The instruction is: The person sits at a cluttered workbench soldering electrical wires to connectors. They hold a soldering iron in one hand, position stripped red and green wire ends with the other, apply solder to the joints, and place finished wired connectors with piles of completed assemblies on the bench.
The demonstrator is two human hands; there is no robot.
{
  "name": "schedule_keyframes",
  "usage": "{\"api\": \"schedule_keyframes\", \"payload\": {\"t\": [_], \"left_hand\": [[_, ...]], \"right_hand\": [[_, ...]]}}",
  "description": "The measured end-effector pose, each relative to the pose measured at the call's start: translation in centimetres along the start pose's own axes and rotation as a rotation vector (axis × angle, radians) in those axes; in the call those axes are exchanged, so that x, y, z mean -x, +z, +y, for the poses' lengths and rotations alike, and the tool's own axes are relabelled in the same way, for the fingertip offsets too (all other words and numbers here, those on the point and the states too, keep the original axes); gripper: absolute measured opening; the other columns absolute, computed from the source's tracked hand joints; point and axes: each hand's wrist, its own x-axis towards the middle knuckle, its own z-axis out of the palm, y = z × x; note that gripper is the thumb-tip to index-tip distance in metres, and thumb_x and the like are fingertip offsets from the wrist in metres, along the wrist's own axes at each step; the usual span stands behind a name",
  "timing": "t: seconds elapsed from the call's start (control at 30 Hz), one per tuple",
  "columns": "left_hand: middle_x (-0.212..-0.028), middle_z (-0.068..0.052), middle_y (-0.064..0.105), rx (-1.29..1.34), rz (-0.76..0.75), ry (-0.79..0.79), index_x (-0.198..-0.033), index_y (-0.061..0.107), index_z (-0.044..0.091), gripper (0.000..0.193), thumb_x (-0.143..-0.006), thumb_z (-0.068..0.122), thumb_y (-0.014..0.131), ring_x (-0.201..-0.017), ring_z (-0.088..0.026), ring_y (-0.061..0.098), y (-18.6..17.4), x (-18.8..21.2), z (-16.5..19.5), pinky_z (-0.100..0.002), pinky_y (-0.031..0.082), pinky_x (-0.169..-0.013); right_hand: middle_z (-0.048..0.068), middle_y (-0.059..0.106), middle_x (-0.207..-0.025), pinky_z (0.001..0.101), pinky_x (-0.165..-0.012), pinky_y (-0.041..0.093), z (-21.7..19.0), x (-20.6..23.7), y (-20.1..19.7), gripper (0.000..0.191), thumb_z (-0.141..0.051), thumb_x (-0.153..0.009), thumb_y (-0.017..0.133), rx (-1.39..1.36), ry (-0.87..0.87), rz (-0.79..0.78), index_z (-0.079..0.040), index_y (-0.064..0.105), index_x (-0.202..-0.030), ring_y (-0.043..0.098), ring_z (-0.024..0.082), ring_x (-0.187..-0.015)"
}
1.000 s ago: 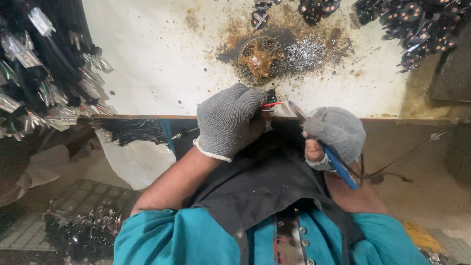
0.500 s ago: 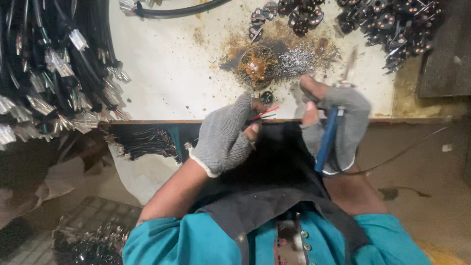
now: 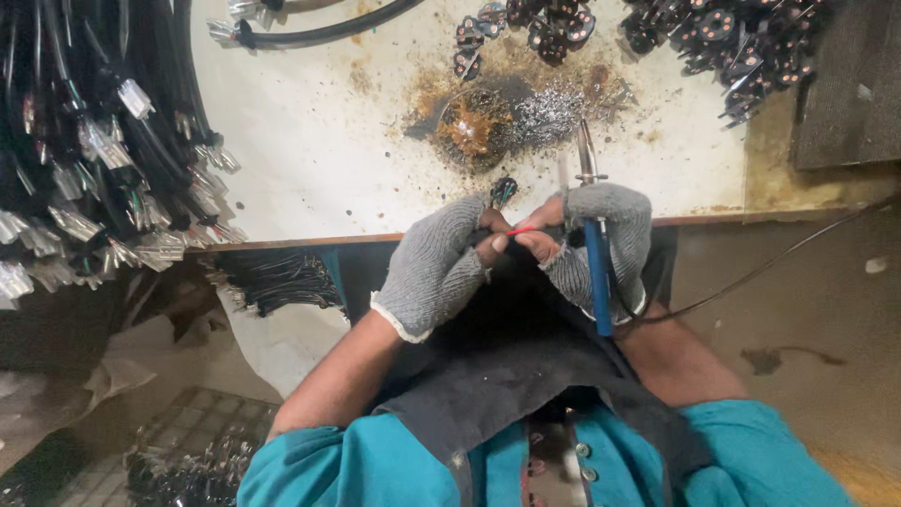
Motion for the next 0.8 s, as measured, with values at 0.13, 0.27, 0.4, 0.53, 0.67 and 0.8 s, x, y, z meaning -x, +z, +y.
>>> {"api": "schedule_keyframes", "payload": {"t": [0.13, 0.27, 0.4, 0.53, 0.67, 0.8], "left_hand": [[-0.089, -0.014, 0.065, -0.068, 0.101, 0.172, -0.100, 0.065, 0.009, 0.014, -0.095, 0.022, 0.066, -0.086, -0.035, 0.067, 0.6, 0.0, -0.8, -0.042, 0.052, -0.075], [-0.088, -0.013, 0.063, -0.099, 0.135, 0.201, -0.095, 0.063, 0.009, 0.012, -0.092, 0.020, 0.065, -0.087, -0.036, 0.065, 1.1, 0.1, -1.4, -0.043, 0.052, -0.076], [-0.088, -0.013, 0.062, -0.153, 0.155, 0.246, -0.092, 0.066, 0.010, 0.011, -0.091, 0.021, 0.066, -0.086, -0.036, 0.064, 1.2, 0.1, -1.6, -0.044, 0.050, -0.075], [-0.086, -0.011, 0.064, -0.163, 0.139, 0.266, -0.091, 0.071, 0.013, 0.017, -0.093, 0.030, 0.072, -0.085, -0.035, 0.065, 1.3, 0.1, -1.7, -0.044, 0.050, -0.073], [-0.083, -0.009, 0.064, -0.136, 0.138, 0.232, -0.090, 0.072, 0.014, 0.018, -0.093, 0.032, 0.074, -0.083, -0.032, 0.066, 1.4, 0.3, -1.7, -0.042, 0.050, -0.073], [-0.082, -0.010, 0.063, -0.177, 0.118, 0.242, -0.092, 0.073, 0.014, 0.017, -0.091, 0.031, 0.076, -0.082, -0.032, 0.065, 1.4, 0.2, -1.7, -0.042, 0.050, -0.070]], "right_hand": [[0.008, 0.070, -0.071, 0.0307, -0.063, 0.049, 0.2, 0.2, 0.1, 0.017, -0.017, -0.086, 0.087, 0.035, 0.066, 0.031, -0.005, 0.076, -0.082, 0.066, 0.020, -0.063], [0.009, 0.072, -0.077, 0.0308, -0.068, 0.052, 0.7, 0.1, 0.1, 0.019, -0.021, -0.087, 0.088, 0.002, -0.010, -0.001, -0.006, 0.076, -0.084, 0.070, 0.020, -0.070], [0.009, 0.074, -0.080, 0.0300, -0.070, 0.055, 1.0, 0.1, -0.1, 0.021, -0.023, -0.089, 0.087, -0.050, -0.025, -0.026, -0.005, 0.075, -0.085, 0.073, 0.019, -0.073], [0.009, 0.074, -0.081, 0.0294, -0.072, 0.056, 1.0, 0.4, -0.2, 0.022, -0.025, -0.087, 0.086, -0.018, -0.037, -0.038, -0.005, 0.076, -0.085, 0.074, 0.020, -0.074], [0.008, 0.075, -0.082, 0.0289, -0.072, 0.056, 0.9, 0.3, -0.6, 0.028, -0.031, -0.086, 0.086, -0.084, -0.003, -0.066, -0.005, 0.077, -0.091, 0.074, 0.018, -0.075], [0.007, 0.075, -0.085, 0.0288, -0.073, 0.056, 1.0, -0.2, -1.4, 0.039, -0.037, -0.084, 0.084, -0.139, -0.001, -0.170, -0.003, 0.078, -0.102, 0.073, 0.016, -0.077]]}}
